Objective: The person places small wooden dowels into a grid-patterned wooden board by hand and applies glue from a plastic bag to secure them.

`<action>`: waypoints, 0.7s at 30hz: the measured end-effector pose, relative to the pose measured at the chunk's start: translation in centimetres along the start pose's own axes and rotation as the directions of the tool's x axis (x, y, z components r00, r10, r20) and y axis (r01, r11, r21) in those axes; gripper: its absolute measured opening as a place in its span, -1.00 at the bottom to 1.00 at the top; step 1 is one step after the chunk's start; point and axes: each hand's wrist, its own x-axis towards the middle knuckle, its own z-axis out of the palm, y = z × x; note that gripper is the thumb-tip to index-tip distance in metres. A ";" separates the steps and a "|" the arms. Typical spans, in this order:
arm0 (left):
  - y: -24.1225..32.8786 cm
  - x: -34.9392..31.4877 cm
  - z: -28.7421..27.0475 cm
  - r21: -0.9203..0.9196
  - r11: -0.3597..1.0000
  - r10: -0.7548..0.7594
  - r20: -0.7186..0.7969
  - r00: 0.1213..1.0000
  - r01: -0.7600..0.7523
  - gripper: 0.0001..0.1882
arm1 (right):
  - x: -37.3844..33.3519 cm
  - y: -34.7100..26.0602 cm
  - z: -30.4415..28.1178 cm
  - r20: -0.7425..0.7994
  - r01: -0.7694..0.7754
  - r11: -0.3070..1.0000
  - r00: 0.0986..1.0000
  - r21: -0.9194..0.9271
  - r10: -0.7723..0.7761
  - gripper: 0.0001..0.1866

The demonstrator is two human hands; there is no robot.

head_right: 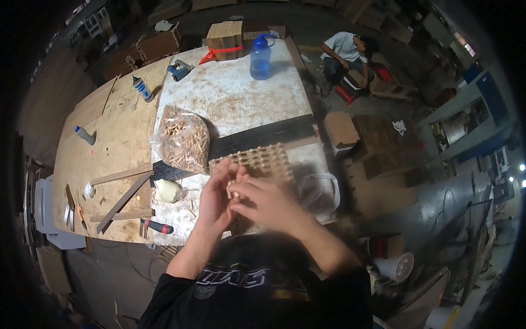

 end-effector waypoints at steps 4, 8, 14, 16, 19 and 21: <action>-0.8 0.1 -0.5 0.000 1.000 0.008 0.026 1.000 -0.008 -0.75 | -0.5 1.2 0.4 -0.102 -0.002 1.000 0.995 -0.022 -0.001 -0.75; -1.1 0.1 -0.8 0.082 0.996 -0.044 0.010 0.999 0.043 -0.74 | -1.0 1.3 -0.7 -0.154 -0.061 0.993 0.985 0.100 0.075 -0.83; 0.2 0.6 -2.8 0.184 0.983 -0.031 0.105 0.994 0.011 -0.74 | -2.3 3.8 -4.9 -0.255 -0.302 0.952 0.918 0.055 0.305 -0.86; 0.5 0.1 -1.7 0.278 0.960 -0.023 0.057 0.998 0.006 -0.72 | -2.9 5.1 -4.4 -0.221 -0.275 0.961 0.935 0.033 0.276 -0.87; 0.5 0.6 -3.5 0.302 0.952 -0.113 0.205 0.972 0.047 -0.68 | -2.7 5.4 -3.8 -0.142 -0.193 0.980 0.973 -0.058 0.183 -0.87; -0.2 0.7 -3.1 0.402 0.915 -0.023 0.002 1.000 0.021 -0.66 | -2.2 5.5 -3.4 -0.091 -0.134 0.983 0.988 -0.124 0.123 -0.88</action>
